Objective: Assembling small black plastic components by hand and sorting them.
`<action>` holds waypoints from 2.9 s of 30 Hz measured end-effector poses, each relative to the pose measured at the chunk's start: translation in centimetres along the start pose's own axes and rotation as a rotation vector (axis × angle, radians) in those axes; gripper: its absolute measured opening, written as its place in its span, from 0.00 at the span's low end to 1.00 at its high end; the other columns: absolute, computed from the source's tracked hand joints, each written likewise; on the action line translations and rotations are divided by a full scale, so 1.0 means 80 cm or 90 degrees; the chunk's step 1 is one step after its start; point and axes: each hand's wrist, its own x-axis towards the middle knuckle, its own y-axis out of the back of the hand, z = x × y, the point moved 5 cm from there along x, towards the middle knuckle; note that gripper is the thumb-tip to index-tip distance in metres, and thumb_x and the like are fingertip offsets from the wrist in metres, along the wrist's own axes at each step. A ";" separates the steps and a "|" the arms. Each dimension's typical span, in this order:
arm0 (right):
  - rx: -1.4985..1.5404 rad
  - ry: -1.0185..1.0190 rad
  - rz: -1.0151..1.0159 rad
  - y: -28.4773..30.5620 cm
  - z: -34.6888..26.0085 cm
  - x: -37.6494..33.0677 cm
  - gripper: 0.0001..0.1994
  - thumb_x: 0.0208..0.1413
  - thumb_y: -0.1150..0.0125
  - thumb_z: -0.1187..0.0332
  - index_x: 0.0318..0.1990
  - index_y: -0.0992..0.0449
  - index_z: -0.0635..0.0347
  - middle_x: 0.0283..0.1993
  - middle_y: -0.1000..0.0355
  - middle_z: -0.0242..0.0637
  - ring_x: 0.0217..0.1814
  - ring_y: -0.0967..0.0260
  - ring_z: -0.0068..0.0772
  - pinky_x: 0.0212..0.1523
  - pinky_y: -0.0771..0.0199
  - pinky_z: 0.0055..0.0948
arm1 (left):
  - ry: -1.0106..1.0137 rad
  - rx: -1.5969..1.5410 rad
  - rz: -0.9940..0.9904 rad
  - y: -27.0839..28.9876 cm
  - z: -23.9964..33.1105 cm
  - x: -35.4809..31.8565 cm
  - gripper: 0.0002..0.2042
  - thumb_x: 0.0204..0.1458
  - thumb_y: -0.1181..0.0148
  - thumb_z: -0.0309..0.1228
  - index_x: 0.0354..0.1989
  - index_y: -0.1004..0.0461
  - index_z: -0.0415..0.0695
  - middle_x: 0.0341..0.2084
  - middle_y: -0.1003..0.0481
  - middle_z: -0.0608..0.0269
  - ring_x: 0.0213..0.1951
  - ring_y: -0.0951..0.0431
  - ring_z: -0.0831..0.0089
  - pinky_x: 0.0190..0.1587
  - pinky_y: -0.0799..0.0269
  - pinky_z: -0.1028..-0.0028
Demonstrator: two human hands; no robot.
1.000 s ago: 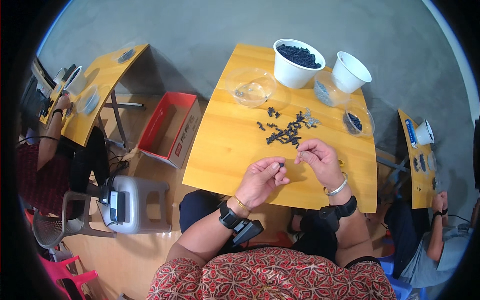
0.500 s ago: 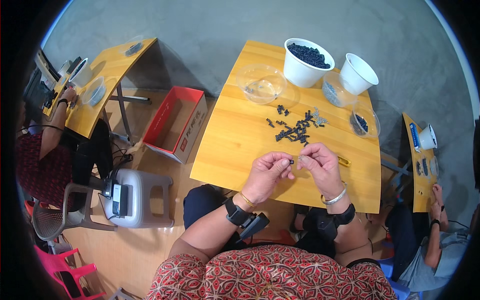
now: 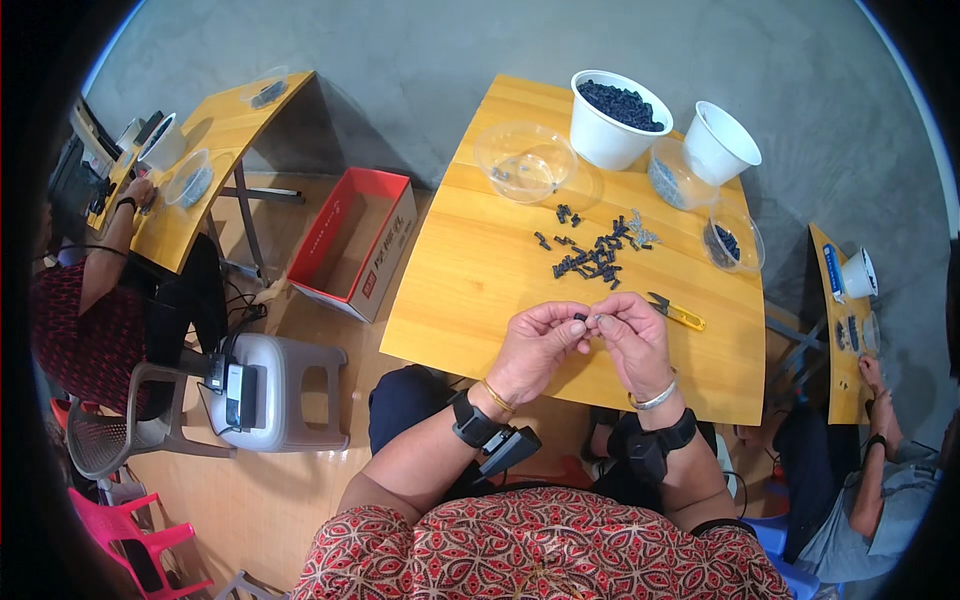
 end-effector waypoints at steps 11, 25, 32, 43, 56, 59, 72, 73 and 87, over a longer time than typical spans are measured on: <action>-0.149 0.081 0.035 0.010 -0.015 0.000 0.04 0.52 0.49 0.77 0.36 0.33 0.65 0.30 0.31 0.34 0.31 0.33 0.21 0.34 0.31 0.20 | -0.090 0.182 0.002 -0.003 0.008 -0.001 0.07 0.51 0.49 0.21 0.38 0.31 0.36 0.32 0.27 0.60 0.30 0.26 0.74 0.36 0.28 0.77; -0.478 0.215 0.013 -0.013 -0.040 -0.007 0.02 0.49 0.46 0.78 0.31 0.30 0.64 0.26 0.32 0.34 0.26 0.34 0.22 0.29 0.34 0.20 | -0.124 0.265 0.034 0.001 0.009 -0.001 0.07 0.51 0.49 0.20 0.39 0.31 0.37 0.31 0.29 0.62 0.28 0.27 0.77 0.34 0.27 0.78; -0.532 0.251 0.029 -0.013 -0.044 -0.006 0.02 0.48 0.45 0.79 0.30 0.30 0.63 0.26 0.32 0.36 0.26 0.33 0.27 0.28 0.34 0.21 | -0.178 0.344 0.042 -0.003 0.018 -0.004 0.07 0.49 0.48 0.18 0.37 0.28 0.36 0.29 0.29 0.63 0.27 0.28 0.78 0.31 0.28 0.80; -0.582 0.266 0.018 -0.013 -0.043 -0.004 0.03 0.46 0.46 0.80 0.29 0.30 0.63 0.25 0.32 0.39 0.26 0.32 0.33 0.26 0.33 0.24 | -0.153 0.417 0.052 -0.007 0.017 -0.005 0.06 0.47 0.46 0.18 0.35 0.27 0.35 0.29 0.29 0.62 0.26 0.28 0.79 0.29 0.30 0.82; -0.648 0.268 -0.084 -0.025 -0.051 -0.005 0.05 0.42 0.46 0.82 0.28 0.30 0.64 0.25 0.33 0.40 0.27 0.33 0.39 0.28 0.33 0.28 | -0.217 0.509 0.022 -0.009 0.019 -0.005 0.05 0.46 0.46 0.17 0.31 0.27 0.35 0.26 0.29 0.61 0.22 0.28 0.79 0.24 0.32 0.83; -0.667 0.274 -0.089 -0.026 -0.053 -0.006 0.05 0.41 0.47 0.82 0.27 0.30 0.64 0.25 0.33 0.41 0.27 0.33 0.39 0.28 0.33 0.28 | -0.184 0.501 0.022 -0.007 0.015 -0.006 0.04 0.46 0.45 0.17 0.31 0.27 0.35 0.25 0.29 0.62 0.21 0.29 0.79 0.24 0.32 0.83; -0.657 0.177 -0.044 -0.011 -0.042 -0.022 0.15 0.49 0.51 0.78 0.47 0.32 0.62 0.27 0.32 0.44 0.28 0.32 0.41 0.29 0.32 0.30 | -0.026 0.250 0.058 0.008 0.000 -0.002 0.05 0.49 0.45 0.22 0.34 0.27 0.35 0.24 0.27 0.62 0.21 0.27 0.78 0.25 0.30 0.81; -0.701 0.208 -0.070 -0.015 -0.040 -0.023 0.17 0.50 0.51 0.78 0.49 0.33 0.62 0.28 0.32 0.45 0.29 0.32 0.43 0.29 0.32 0.31 | -0.025 0.259 0.060 0.008 0.000 -0.002 0.05 0.49 0.45 0.21 0.33 0.27 0.35 0.24 0.26 0.62 0.20 0.28 0.80 0.24 0.31 0.82; -0.865 0.299 -0.127 -0.028 -0.030 -0.042 0.24 0.40 0.53 0.82 0.51 0.34 0.63 0.25 0.38 0.40 0.26 0.38 0.41 0.28 0.36 0.35 | 0.030 0.301 0.078 0.006 -0.005 -0.007 0.04 0.49 0.46 0.21 0.32 0.28 0.34 0.23 0.28 0.63 0.21 0.27 0.77 0.24 0.29 0.79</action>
